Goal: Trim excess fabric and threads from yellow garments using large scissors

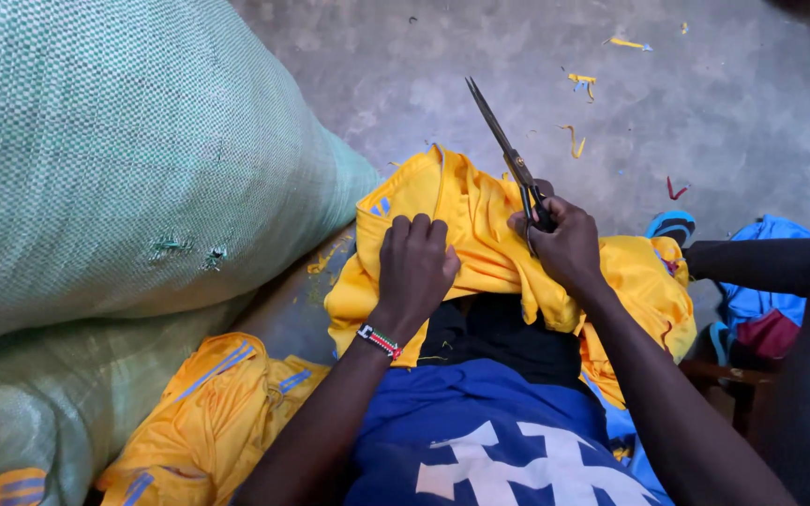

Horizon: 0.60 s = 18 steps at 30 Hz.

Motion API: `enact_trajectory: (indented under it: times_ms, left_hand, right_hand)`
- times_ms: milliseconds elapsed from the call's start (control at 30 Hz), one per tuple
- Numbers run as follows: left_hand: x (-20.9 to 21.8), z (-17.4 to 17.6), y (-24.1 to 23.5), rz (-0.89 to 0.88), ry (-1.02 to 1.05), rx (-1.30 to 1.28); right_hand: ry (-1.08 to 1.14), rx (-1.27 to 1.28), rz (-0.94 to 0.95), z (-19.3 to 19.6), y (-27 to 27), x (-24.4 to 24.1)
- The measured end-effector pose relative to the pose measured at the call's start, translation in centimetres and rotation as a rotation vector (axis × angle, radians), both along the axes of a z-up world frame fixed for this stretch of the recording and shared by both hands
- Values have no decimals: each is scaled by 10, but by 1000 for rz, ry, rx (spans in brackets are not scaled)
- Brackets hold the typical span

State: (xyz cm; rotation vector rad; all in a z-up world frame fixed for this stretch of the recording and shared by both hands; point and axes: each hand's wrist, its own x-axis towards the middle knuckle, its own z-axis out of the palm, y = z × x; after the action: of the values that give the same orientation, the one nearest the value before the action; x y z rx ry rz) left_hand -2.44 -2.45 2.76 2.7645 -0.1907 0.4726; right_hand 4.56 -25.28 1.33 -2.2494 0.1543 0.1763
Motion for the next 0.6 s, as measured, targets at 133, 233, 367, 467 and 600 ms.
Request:
enact_trajectory:
  times_ms: [133, 233, 367, 467, 600]
  left_hand:
    - [-10, -3, 10, -67, -86, -330]
    - [-12, -12, 17, -38, -12, -672]
    - [-11, -17, 27, 24, 144, -947]
    - [-10, -18, 32, 26, 242, -959]
    - [-8, -8, 41, 4, 354, -1017]
  right_hand:
    - [3, 44, -8, 7, -1, -4]
    - [-5, 58, -7, 9, 0, -6]
    - [-30, 43, 27, 12, 0, -7]
    - [-29, -139, 100, 43, 5, -17]
    - [-71, -276, 197, 73, -5, -33]
